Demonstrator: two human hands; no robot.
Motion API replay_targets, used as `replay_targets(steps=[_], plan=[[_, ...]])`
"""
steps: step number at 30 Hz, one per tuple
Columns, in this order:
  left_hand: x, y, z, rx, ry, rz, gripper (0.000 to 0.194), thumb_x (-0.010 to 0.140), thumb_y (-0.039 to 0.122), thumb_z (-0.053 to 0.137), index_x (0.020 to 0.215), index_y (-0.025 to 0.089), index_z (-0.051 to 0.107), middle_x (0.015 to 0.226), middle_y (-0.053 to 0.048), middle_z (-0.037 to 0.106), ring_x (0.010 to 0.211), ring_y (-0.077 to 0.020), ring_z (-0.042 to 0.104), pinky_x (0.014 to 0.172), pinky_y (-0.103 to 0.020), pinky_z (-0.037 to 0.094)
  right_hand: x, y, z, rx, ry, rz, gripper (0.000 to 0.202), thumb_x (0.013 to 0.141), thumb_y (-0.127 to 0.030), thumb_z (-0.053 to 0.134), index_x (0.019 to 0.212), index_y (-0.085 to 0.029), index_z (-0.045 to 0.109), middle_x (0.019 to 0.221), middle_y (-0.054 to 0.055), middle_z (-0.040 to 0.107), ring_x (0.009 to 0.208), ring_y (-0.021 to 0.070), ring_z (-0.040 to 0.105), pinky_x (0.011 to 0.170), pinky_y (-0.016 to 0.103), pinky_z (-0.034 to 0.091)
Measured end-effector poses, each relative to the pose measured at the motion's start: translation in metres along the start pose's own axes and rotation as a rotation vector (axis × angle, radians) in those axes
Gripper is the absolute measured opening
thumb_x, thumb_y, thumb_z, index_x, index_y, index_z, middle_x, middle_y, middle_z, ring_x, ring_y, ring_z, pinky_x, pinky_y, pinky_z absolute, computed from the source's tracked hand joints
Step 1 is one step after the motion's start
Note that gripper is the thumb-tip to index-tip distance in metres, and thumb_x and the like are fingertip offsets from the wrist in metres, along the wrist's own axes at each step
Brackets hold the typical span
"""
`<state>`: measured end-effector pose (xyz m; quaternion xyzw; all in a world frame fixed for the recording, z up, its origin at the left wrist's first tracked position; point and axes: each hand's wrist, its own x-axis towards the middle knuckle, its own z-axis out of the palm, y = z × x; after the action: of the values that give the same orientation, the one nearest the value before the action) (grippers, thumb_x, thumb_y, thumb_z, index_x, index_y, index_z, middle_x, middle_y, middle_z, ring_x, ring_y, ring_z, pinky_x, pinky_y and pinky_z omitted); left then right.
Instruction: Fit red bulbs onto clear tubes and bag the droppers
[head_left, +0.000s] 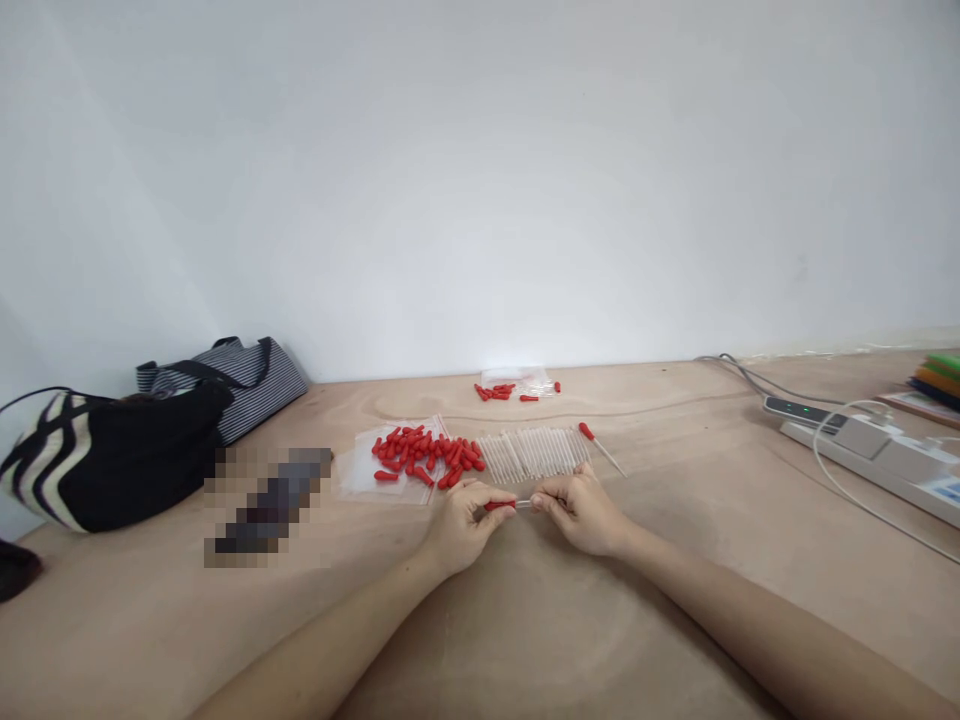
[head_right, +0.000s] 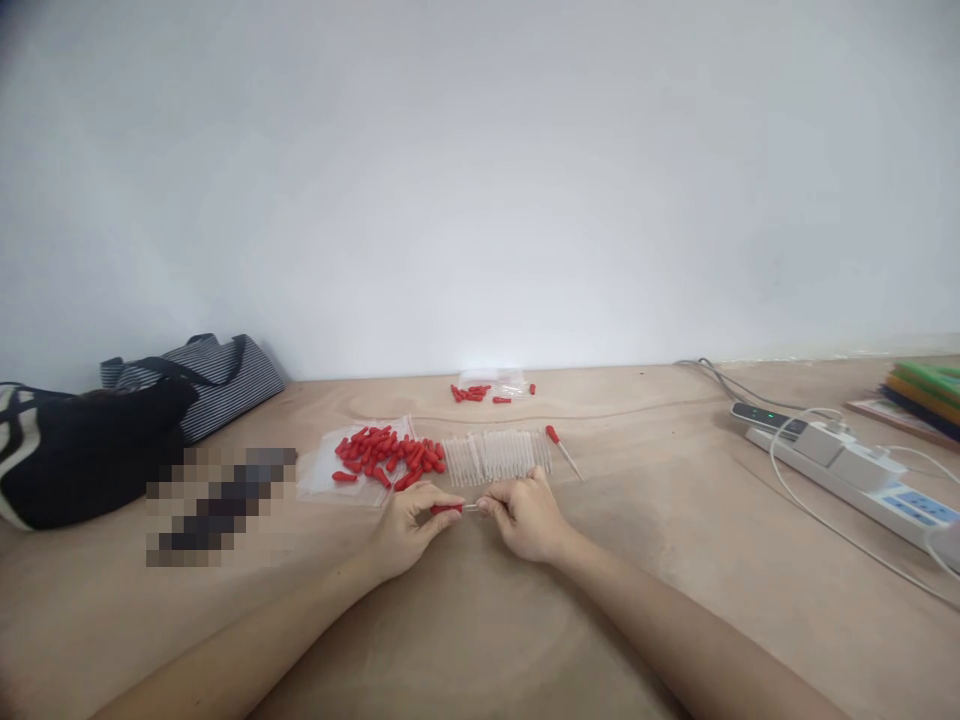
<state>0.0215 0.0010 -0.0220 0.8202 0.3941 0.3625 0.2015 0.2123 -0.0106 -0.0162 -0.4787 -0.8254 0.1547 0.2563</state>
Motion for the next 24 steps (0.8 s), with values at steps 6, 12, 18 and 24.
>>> replay_targets(steps=[6,12,18,24], plan=[[0.000,-0.005,-0.001,-0.025,0.018,-0.063,0.017,0.076,0.028,0.057,0.085,0.021,0.069,0.078,-0.003,0.070,0.072,-0.0164,0.061,0.073,-0.028,0.044,0.000,0.005,-0.005,0.035,-0.062,-0.092,0.031,0.088,-0.031,0.035,0.078,-0.019,0.061,0.075,0.001,0.063,0.069,0.0122,0.053,0.073,0.028,0.029],[0.001,-0.006,-0.003,-0.117,-0.066,-0.086,0.029,0.084,0.033,0.043,0.096,0.019,0.066,0.088,-0.003,0.069,0.079,-0.0172,0.061,0.075,-0.028,0.045,-0.005,0.015,-0.018,-0.148,-0.021,-0.202,0.024,0.085,-0.028,0.042,0.084,-0.024,0.065,0.075,0.003,0.061,0.076,0.0152,0.053,0.072,0.029,0.031],[0.003,-0.014,-0.007,-0.145,0.176,-0.226,0.034,0.087,0.033,0.033,0.101,0.015,0.059,0.067,-0.002,0.065,0.072,-0.0171,0.061,0.072,-0.030,0.045,0.002,0.060,-0.035,-0.071,0.317,0.255,0.028,0.081,-0.034,0.043,0.086,-0.021,0.067,0.083,0.005,0.065,0.075,0.0169,0.058,0.068,0.027,0.038],[0.003,-0.018,-0.006,-0.010,0.201,-0.078,0.022,0.076,0.018,0.049,0.095,0.017,0.059,0.084,-0.004,0.062,0.079,-0.0158,0.058,0.075,-0.030,0.044,0.003,0.092,-0.045,-0.160,0.345,0.775,0.030,0.076,-0.042,0.046,0.087,-0.024,0.067,0.085,0.005,0.068,0.082,0.0240,0.060,0.069,0.031,0.039]])
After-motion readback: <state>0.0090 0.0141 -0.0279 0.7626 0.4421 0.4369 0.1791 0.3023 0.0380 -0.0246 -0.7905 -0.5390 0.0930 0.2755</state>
